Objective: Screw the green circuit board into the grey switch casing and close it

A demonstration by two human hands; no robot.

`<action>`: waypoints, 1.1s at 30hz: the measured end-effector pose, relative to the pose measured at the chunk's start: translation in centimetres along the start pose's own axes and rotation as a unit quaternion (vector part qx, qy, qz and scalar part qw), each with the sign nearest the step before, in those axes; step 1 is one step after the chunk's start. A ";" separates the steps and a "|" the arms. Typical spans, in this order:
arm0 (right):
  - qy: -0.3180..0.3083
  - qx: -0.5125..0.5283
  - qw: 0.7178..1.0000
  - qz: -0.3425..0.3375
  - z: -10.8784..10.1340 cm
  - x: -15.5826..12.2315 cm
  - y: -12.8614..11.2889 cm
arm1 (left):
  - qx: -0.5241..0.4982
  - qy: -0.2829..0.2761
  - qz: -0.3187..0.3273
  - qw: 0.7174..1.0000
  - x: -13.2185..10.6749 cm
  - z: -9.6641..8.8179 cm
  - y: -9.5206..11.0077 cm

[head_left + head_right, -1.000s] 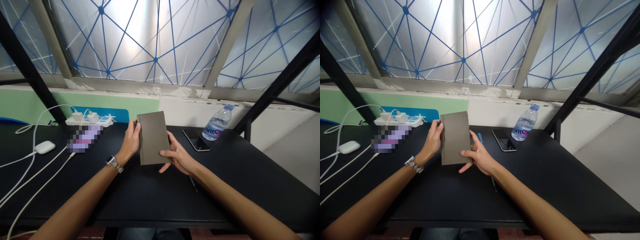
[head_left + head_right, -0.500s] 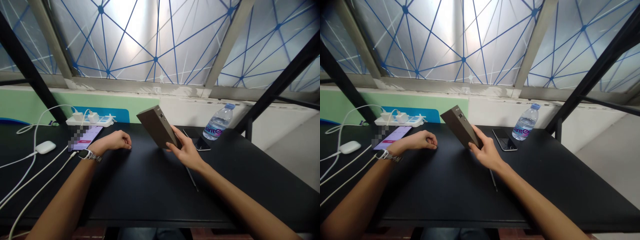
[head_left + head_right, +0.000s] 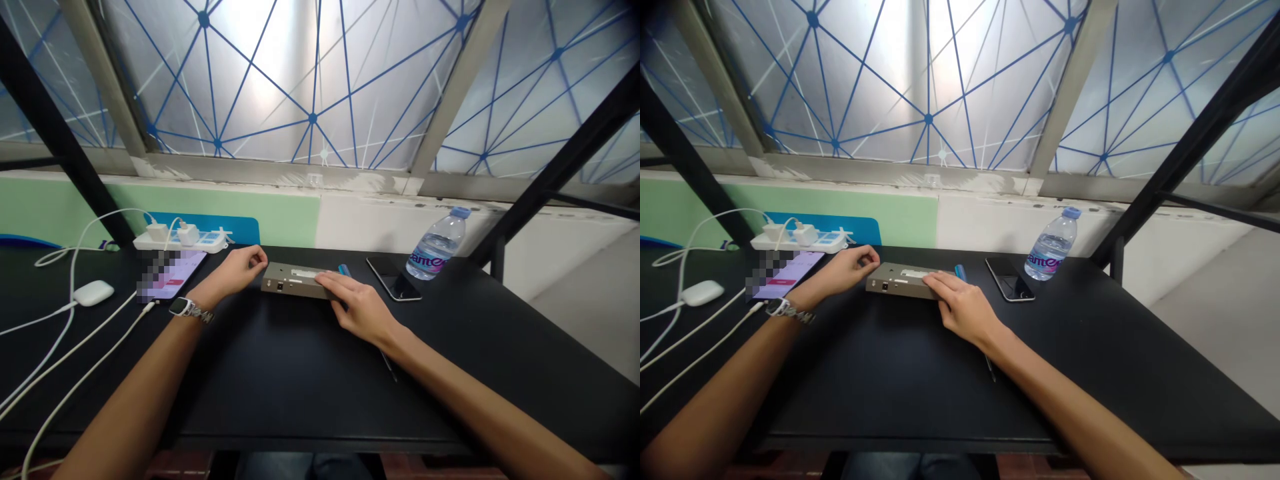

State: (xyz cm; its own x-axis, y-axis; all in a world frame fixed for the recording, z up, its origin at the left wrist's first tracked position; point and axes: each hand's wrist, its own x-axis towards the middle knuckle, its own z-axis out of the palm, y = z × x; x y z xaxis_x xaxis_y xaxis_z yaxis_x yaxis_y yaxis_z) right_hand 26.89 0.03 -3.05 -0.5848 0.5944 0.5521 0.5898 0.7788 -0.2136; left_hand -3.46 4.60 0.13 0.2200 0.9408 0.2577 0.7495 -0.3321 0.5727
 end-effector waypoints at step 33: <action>-0.071 -0.038 0.940 0.331 -3.9 0.8 1.7 | -0.122 0.009 0.086 0.989 -0.7 3.5 4.2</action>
State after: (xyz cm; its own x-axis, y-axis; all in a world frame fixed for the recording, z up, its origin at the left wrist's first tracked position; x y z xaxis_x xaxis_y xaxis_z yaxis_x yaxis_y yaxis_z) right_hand 29.56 1.06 0.15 -0.1407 0.9690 0.2029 0.8855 0.2148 -0.4119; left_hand 1.70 2.76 -0.38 0.3183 0.8683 0.3803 0.5289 -0.4956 0.6889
